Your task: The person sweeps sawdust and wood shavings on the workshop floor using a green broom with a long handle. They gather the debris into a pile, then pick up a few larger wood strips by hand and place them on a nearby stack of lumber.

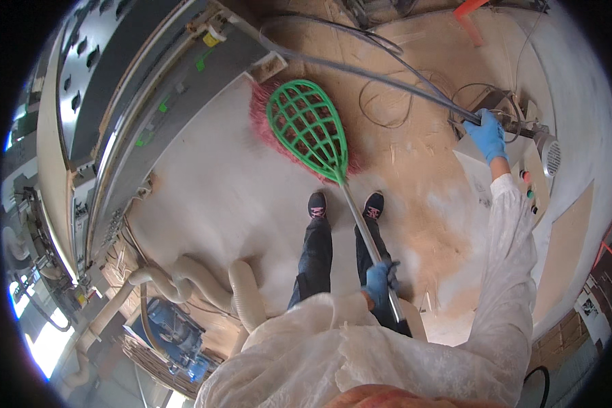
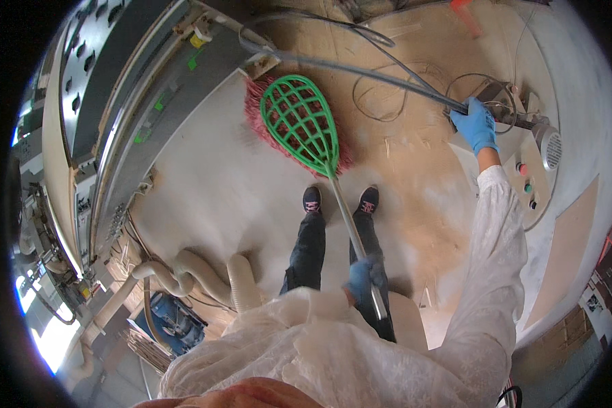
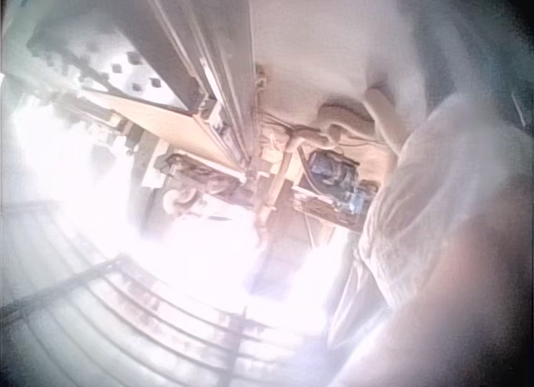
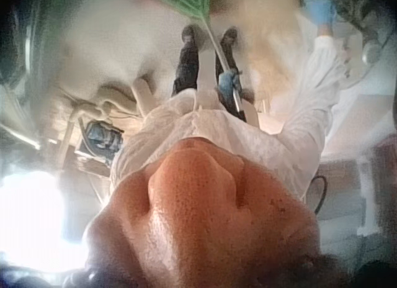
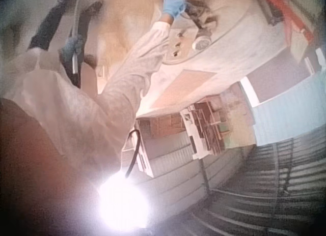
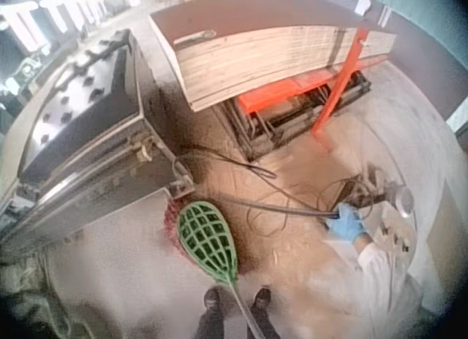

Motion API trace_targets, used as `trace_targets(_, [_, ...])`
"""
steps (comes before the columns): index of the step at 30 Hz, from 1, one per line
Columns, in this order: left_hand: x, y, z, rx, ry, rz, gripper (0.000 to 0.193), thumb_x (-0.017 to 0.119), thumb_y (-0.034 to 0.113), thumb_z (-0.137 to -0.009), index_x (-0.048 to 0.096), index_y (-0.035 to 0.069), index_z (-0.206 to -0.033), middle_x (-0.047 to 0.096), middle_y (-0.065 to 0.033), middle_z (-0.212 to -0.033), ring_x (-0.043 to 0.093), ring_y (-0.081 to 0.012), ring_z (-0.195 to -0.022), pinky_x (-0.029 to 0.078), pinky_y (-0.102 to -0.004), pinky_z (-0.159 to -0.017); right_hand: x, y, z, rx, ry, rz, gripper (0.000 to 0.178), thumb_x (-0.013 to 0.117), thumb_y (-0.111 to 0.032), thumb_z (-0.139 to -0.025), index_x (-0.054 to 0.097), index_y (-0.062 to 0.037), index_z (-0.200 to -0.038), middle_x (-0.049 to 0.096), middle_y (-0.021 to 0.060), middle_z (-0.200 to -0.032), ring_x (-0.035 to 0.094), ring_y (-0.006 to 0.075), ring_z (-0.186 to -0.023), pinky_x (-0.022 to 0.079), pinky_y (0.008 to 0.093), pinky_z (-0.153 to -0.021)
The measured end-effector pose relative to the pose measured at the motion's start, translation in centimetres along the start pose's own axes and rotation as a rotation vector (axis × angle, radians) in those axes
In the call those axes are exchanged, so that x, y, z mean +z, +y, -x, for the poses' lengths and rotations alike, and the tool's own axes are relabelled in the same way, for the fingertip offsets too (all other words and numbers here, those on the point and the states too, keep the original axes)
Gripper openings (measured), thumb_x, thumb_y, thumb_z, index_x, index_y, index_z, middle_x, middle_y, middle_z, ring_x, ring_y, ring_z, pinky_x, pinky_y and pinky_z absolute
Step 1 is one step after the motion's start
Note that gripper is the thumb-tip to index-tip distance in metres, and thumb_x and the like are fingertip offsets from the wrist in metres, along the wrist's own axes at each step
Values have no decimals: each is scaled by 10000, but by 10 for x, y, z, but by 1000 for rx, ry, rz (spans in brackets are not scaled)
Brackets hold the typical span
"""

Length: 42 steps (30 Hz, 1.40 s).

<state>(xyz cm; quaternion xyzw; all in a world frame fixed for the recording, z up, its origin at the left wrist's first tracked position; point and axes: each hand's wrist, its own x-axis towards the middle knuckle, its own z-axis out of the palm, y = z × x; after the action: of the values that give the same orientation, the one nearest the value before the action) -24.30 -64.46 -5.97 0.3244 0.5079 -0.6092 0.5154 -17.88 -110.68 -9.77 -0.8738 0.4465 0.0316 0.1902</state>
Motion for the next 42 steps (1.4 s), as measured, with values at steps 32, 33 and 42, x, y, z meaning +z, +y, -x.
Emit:
trace_targets(32, [50,8,-14,-29,78,-340,217,516,234,-931,614,42,-899,492,5,-617,421,-119,-451,379,-298,-415,207,-103,60,-737,-1218,377,304,541,-211,-819,726,-82,-1022,681,180,-1071,669,332,-961,531,434,-791])
trace_targets(33, [45,8,-12,-42,60,-340,219,517,238,-932,614,45,-894,496,0,-618,422,-123,-447,377,-298,-414,234,-102,46,-825,-1091,343,265,526,-173,-819,742,-70,-933,703,185,-973,689,345,-858,542,425,-731])
trace_targets(42, [8,64,-46,-198,113,-295,225,520,234,-934,617,33,-915,488,-12,-581,447,-142,-438,407,-317,-415,428,-207,-49,320,-274,-321,621,698,-295,-772,472,-91,-1314,531,212,-1280,536,359,-1171,448,405,-981])
